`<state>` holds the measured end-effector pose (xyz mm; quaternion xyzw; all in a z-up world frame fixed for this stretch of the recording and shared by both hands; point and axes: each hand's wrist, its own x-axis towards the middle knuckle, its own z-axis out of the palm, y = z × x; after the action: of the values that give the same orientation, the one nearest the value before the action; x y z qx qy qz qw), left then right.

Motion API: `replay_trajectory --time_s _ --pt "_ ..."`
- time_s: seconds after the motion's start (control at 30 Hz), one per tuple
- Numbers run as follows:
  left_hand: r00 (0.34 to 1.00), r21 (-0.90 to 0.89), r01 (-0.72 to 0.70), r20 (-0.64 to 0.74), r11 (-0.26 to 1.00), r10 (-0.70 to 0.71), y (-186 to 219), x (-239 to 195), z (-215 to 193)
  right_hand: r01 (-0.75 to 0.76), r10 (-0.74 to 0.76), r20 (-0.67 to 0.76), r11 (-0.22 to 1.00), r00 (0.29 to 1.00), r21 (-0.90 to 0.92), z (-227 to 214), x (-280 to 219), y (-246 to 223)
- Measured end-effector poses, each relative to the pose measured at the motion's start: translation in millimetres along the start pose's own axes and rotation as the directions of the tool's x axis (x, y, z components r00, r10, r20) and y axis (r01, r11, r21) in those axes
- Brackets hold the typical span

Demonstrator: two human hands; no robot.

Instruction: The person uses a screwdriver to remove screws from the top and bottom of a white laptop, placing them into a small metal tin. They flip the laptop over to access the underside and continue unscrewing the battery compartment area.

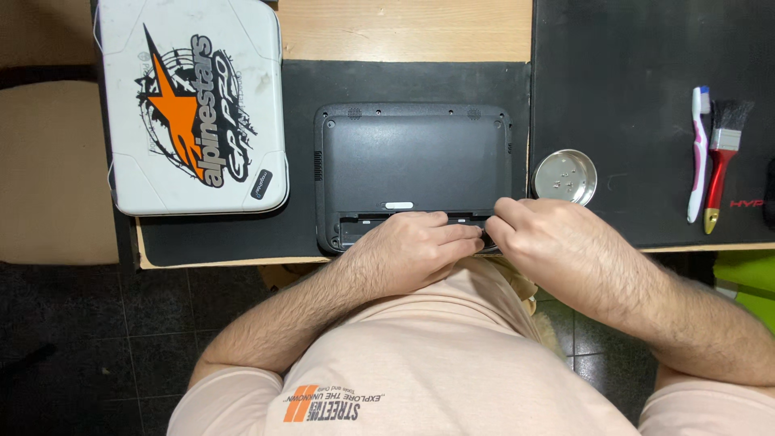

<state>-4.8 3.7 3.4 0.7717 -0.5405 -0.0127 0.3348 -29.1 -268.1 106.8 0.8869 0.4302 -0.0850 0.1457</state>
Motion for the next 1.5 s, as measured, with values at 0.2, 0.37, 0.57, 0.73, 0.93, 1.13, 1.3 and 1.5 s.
replay_trajectory --time_s 0.2,0.37,0.57,0.73,0.93,1.13,1.3,1.5 --pt "1.0 0.003 -0.017 -0.011 1.0 0.017 -1 0 0 -0.02 0.018 0.045 0.999 0.999 0.051 -4 4 -3" --pt "1.0 0.023 -0.019 -0.023 1.0 0.019 -2 -1 5 -0.052 0.05 0.026 0.996 0.998 0.075 -18 6 -7" --pt "1.0 0.0 -0.015 -0.02 1.0 0.015 -2 -1 1 -0.031 0.027 0.067 0.998 0.997 0.051 -7 6 -2" --pt "1.0 0.002 -0.011 -0.017 1.0 0.011 0 0 0 -0.09 0.081 0.11 0.993 0.991 0.077 -12 6 -3" --pt "0.999 0.019 -0.021 -0.033 1.0 0.022 0 -1 -1 -0.186 0.173 0.094 0.97 0.98 0.155 -11 1 -7" --pt "1.0 -0.026 -0.03 -0.003 0.999 0.03 3 5 -13 -0.281 0.311 -0.051 0.907 0.949 0.315 -16 -37 -19" --pt "1.0 0.016 -0.019 0.011 1.0 0.018 2 9 -10 -0.192 0.723 -0.164 0.383 0.671 0.904 19 -77 -44" --pt "0.997 0.114 -0.043 0.066 0.993 0.036 4 13 -8 -0.066 0.885 -0.33 0.37 0.328 0.927 120 -110 -38"
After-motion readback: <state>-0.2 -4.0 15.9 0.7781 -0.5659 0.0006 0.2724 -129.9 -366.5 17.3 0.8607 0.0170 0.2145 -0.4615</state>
